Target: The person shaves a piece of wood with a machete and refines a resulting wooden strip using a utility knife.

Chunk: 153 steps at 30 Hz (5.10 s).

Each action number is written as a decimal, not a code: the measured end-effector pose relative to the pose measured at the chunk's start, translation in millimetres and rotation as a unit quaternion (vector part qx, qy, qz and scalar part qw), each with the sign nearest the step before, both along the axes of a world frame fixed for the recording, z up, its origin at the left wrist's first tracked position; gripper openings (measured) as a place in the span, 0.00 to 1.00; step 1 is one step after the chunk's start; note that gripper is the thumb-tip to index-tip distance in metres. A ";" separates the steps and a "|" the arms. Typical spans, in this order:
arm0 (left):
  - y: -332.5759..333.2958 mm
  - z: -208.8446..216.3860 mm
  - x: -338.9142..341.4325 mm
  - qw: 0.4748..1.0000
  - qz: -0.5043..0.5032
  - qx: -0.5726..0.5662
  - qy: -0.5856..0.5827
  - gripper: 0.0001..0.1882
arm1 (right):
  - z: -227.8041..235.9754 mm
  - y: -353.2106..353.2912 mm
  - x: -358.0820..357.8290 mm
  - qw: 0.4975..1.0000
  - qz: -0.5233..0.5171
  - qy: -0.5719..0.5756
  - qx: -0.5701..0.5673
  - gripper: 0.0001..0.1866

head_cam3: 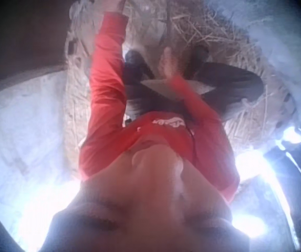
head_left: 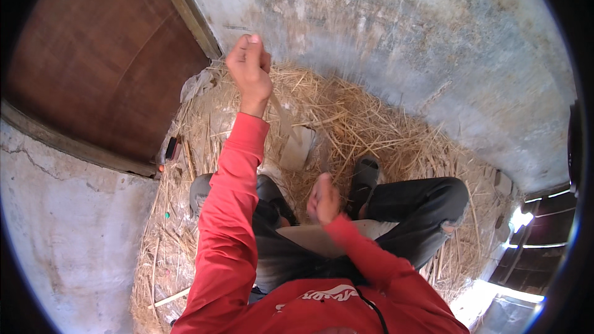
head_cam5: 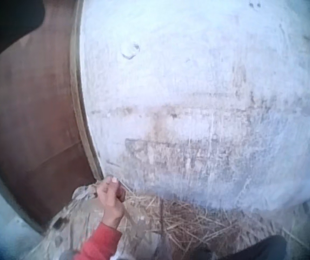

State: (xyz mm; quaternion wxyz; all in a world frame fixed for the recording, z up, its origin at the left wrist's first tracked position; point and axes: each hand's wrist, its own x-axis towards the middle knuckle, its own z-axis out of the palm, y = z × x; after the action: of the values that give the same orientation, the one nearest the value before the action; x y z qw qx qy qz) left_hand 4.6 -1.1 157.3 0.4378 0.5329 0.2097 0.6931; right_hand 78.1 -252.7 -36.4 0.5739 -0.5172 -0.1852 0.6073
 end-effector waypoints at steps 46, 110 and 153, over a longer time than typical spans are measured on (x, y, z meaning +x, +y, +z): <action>-6.2 -8.4 15.2 0.998 -0.047 -0.019 0.021 0.19 | 66.7 34.8 19.1 0.959 -0.079 -0.046 0.267 0.28; -1.7 -5.2 -20.3 0.992 -0.124 -0.021 -0.011 0.22 | -31.1 47.9 3.5 0.991 -0.044 0.036 -0.125 0.31; -0.4 8.3 -32.2 0.895 -0.424 -0.089 0.102 0.21 | -70.4 -4.9 -4.4 0.993 -0.021 -0.047 0.104 0.31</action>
State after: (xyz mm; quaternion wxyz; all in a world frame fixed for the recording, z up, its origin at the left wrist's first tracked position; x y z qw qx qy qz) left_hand -27.6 -1.6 165.6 0.7120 0.5981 0.0678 0.3617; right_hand 73.7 -257.6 -106.7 0.6277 -0.4864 -0.2639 0.5475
